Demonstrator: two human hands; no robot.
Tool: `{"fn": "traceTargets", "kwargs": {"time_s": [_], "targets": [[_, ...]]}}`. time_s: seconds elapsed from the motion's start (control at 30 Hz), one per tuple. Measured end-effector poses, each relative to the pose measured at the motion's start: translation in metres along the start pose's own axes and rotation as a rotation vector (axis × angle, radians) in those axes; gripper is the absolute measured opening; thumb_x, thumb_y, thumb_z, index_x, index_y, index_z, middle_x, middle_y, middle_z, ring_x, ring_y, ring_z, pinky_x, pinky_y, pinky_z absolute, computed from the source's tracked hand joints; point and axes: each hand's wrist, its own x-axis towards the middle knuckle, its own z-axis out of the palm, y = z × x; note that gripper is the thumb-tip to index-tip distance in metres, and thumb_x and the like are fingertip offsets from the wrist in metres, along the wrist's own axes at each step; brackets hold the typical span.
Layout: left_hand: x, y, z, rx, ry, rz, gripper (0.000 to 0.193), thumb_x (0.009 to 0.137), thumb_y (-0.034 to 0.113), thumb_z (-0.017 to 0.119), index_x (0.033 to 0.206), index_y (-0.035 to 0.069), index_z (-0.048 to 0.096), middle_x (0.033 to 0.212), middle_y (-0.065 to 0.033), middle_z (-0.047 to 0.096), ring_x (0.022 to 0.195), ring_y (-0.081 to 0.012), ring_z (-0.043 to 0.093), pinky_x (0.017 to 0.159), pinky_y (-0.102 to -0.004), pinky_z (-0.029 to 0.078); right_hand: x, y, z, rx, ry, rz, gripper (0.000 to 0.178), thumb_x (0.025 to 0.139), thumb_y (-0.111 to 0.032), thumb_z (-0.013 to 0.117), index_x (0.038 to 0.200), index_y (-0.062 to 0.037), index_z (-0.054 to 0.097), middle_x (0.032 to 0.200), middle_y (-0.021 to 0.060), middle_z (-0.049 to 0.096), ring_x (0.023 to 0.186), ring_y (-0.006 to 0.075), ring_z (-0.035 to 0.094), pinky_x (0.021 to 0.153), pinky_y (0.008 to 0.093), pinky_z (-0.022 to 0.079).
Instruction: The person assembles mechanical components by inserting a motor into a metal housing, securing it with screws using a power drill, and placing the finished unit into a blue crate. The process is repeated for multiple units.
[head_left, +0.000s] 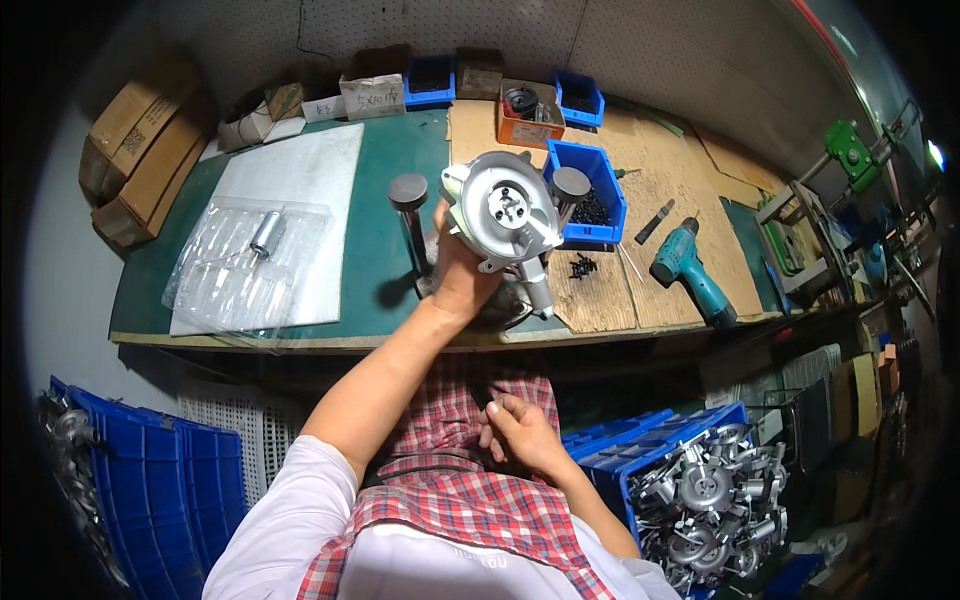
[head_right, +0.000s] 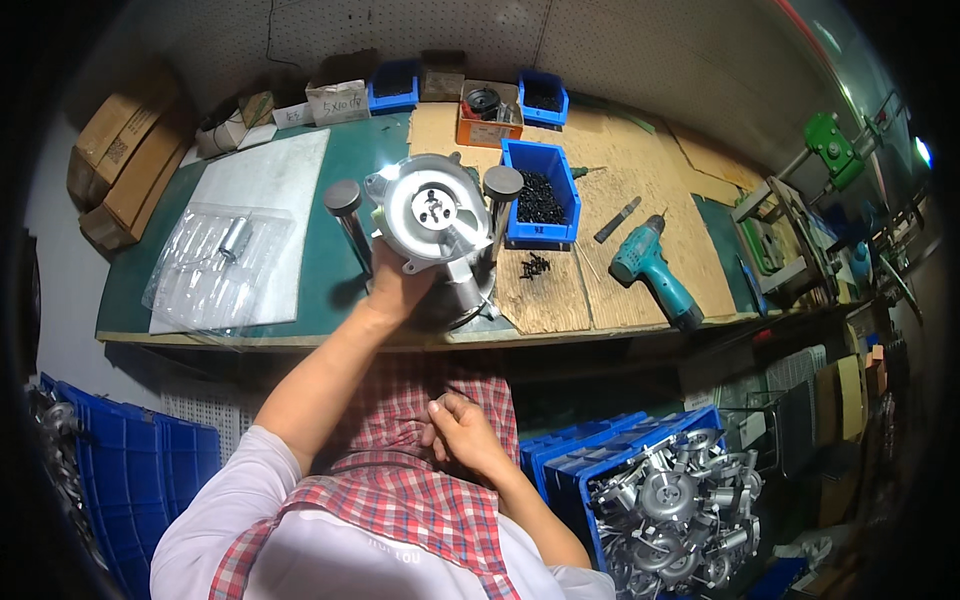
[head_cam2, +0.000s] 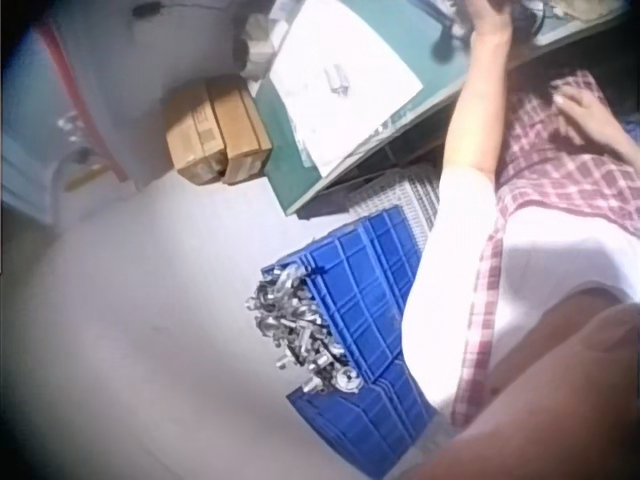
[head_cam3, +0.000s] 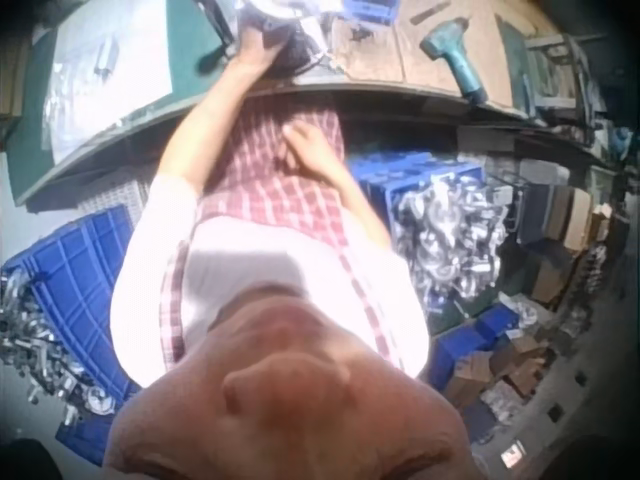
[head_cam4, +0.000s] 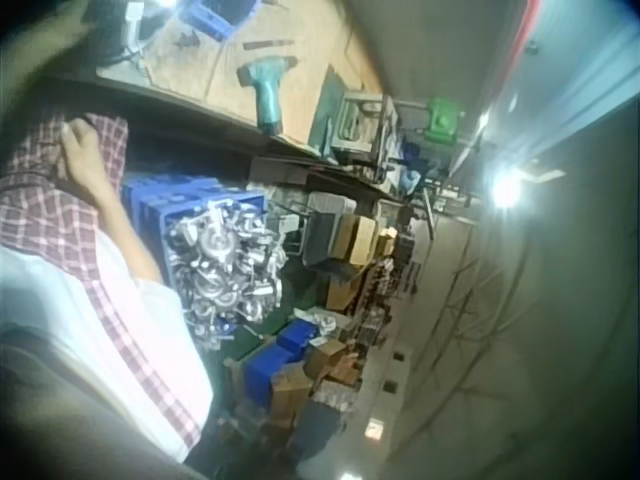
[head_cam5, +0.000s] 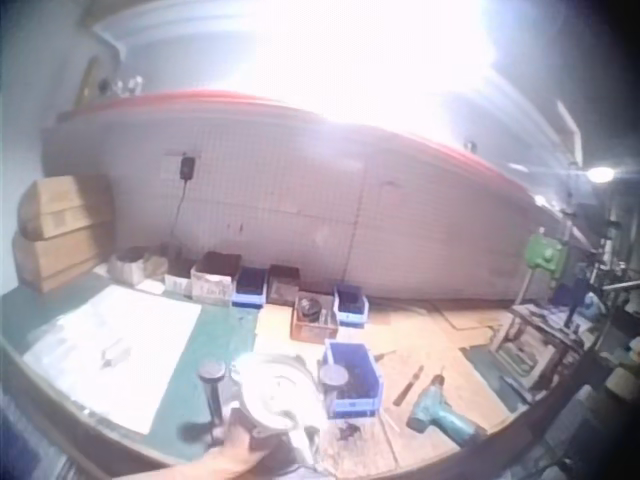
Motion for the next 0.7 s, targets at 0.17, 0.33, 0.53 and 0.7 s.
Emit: {"fn": "traceTargets", "kwargs": {"time_s": [0.17, 0.33, 0.53, 0.7], "targets": [[0.02, 0.029, -0.023, 0.138, -0.144, 0.362, 0.058, 0.069, 0.017, 0.078, 0.122, 0.003, 0.06, 0.121, -0.0124, 0.061, 0.122, -0.0293, 0.051, 0.113, -0.0443, 0.03, -0.015, -0.012, -0.005, -0.106, 0.133, -0.172, 0.022, 0.102, -0.022, 0.053, 0.099, -0.0007, 0.058, 0.071, 0.0059, 0.064, 0.053, 0.0117, 0.056, 0.051, 0.0262, 0.046], [-0.083, 0.022, -0.059, -1.054, -0.408, -0.954, 0.048, 0.09, 0.016, 0.069, 0.133, 0.002, 0.052, 0.127, -0.0092, 0.059, 0.117, -0.0217, 0.057, 0.103, -0.0362, 0.045, -0.047, -0.069, -0.012, -0.77, 0.653, -0.992, 0.053, 0.08, -0.018, 0.077, 0.124, -0.0002, 0.055, 0.118, 0.0214, 0.056, 0.1, 0.0313, 0.06, 0.086, 0.0378, 0.049], [-0.09, 0.114, -0.027, -0.944, -0.723, -0.9, 0.036, 0.089, 0.008, 0.069, 0.123, 0.005, 0.057, 0.111, -0.0061, 0.061, 0.097, -0.0157, 0.06, 0.081, -0.0334, 0.053, -0.069, -0.063, -0.023, -0.527, 0.58, -0.92, 0.07, 0.074, -0.014, 0.08, 0.132, 0.0044, 0.045, 0.123, 0.0207, 0.056, 0.113, 0.0329, 0.057, 0.099, 0.0396, 0.044], [-0.082, 0.155, -0.023, -0.645, -1.316, -0.722, 0.086, 0.087, 0.023, 0.076, 0.154, 0.003, 0.025, 0.141, -0.0166, 0.047, 0.113, -0.0208, 0.054, 0.094, -0.0334, 0.047, -0.107, -0.015, -0.068, -0.151, 0.867, -0.94, 0.058, 0.078, -0.011, 0.079, 0.127, -0.0014, 0.051, 0.115, 0.0174, 0.063, 0.106, 0.028, 0.064, 0.093, 0.0375, 0.05]]}}
